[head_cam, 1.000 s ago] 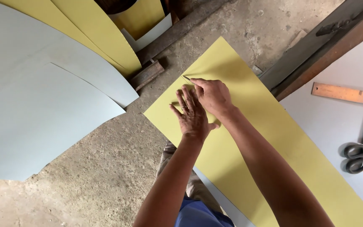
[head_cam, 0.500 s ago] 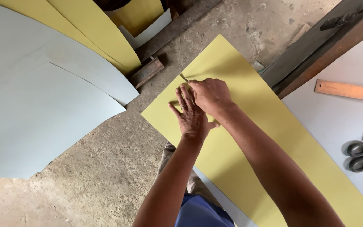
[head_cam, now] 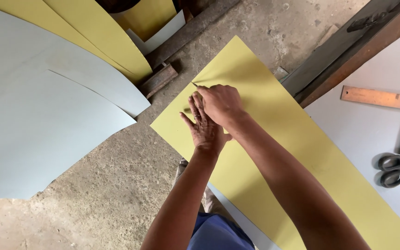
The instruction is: Cutting and marking a strip of sheet metal using shears and a square tool.
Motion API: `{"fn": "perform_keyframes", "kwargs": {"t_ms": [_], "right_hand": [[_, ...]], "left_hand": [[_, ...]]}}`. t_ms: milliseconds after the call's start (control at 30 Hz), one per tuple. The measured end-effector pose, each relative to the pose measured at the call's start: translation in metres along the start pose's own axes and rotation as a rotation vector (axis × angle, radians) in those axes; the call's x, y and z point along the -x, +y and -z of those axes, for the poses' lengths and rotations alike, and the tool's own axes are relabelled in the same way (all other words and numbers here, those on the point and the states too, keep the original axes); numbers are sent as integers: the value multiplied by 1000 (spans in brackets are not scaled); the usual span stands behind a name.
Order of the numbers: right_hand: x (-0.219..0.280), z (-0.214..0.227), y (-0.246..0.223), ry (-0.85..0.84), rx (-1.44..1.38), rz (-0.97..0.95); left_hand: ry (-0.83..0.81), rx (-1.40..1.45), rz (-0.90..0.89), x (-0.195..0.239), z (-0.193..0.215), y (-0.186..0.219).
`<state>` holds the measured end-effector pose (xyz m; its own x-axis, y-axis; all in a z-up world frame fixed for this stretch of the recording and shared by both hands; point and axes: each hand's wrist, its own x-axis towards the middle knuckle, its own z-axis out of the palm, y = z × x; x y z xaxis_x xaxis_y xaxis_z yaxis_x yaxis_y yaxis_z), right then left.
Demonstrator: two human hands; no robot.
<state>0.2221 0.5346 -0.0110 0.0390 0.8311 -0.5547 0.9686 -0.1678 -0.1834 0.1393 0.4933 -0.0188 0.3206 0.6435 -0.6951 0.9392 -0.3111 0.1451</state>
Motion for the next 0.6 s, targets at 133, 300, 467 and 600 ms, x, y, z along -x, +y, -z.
{"fn": "perform_keyframes", "kwargs": {"t_ms": [133,300,467,600], "right_hand": [[7,-4,9,43,42,65],[20,0,18,-52,33,14],[-6,-10,13,38,-53,37],[16,-6,25,83,-65,81]], "left_hand": [[-3,29,-8,1,-4,0],[14,8,3,-1,-5,0],[39,34,9,1,-6,3],[41,-5,17,-5,-20,3]]}}
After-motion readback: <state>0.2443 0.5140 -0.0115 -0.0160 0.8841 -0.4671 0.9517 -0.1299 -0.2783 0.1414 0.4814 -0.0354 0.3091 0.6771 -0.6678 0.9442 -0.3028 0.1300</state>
